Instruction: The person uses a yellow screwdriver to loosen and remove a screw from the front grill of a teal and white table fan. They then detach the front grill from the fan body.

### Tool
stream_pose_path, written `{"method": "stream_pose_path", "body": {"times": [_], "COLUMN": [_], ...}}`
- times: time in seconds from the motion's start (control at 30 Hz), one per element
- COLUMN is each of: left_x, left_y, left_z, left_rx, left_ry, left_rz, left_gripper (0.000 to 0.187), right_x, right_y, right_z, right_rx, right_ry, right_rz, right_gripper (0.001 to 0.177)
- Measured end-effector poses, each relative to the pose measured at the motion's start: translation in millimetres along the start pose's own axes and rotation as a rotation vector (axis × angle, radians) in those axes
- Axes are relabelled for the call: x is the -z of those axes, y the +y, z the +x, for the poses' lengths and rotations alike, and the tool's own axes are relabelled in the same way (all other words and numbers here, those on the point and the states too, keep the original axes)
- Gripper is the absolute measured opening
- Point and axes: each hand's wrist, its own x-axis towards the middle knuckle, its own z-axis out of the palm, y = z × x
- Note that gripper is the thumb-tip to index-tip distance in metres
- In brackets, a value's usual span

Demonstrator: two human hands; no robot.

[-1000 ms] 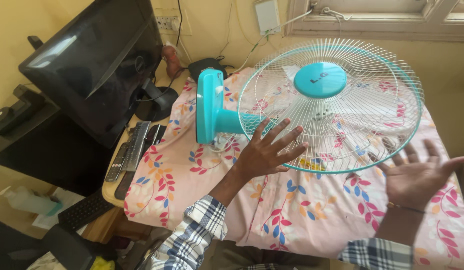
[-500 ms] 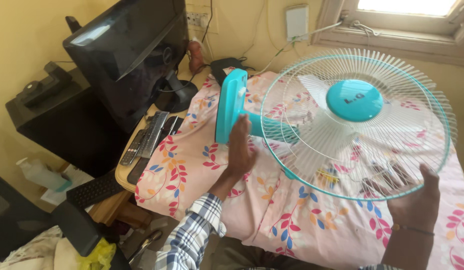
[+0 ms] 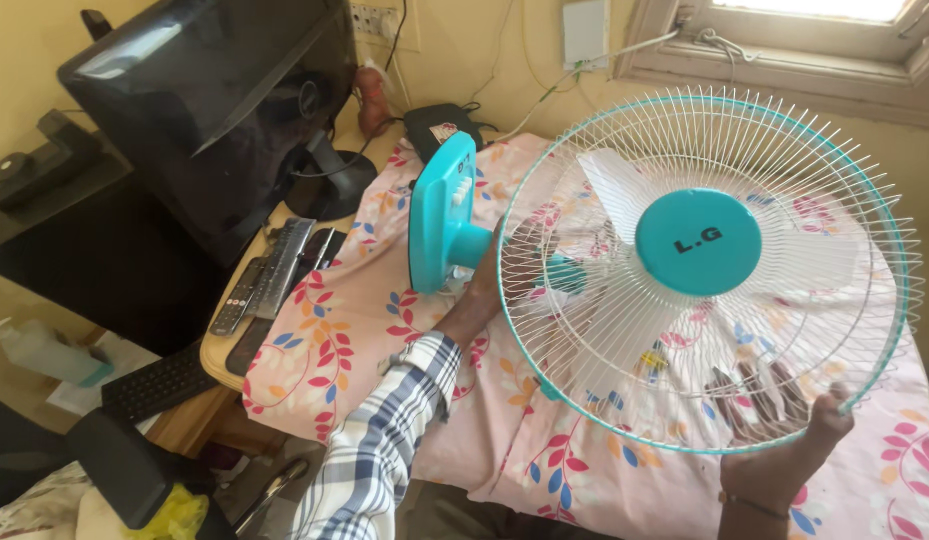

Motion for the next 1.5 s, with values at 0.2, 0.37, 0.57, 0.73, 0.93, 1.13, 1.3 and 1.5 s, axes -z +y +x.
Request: {"method": "stream_pose_path", "body": {"times": [0.2,0.37,0.57,0.73,0.93,1.13,1.3,1.5], "left_x": [3,14,10,1,22,32,27,27], "left_y": [-20,6,-11,-44,-39,-25,-14,5], "left_z": [5,24,47,71,75,102,89,48], "left_rx": [-0.108,-0.353,-0.225,-0.466,0.024,-0.328,-0.056,-0.14], "left_ry": [-0.149,-0.116,-0.263,0.042,-0.036,-0.182,0.095,0.161], "left_rz": [0.173,0.777,0.901,1.042,-0.067,0.677,0.136,0.737], "left_gripper": [0.033,0.024,0.024,0.037,0.03,0.033,0.046,0.084], "right_x": [8,-19,-46,-66,-80,-89,-94,-90], "right_y": [-12,-9,-3,0,11,17,17,25], "right_z": [-31,-27,-14,11,32,31,50,48], "right_rx": [0.648,0.189,0.095,0.131,0.111,0.065,0.062,0.106], "right_ry": [-0.33,-0.124,-0.057,-0.058,-0.075,0.014,0.047,0.021], "right_rz": [-1.045,-0.341,-0.046,-0.052,-0.017,-0.031,-0.029,-0.012], "right_gripper": [0.053,0.066,0.074,0.075,0.071,0.076,0.084,0.085]}}
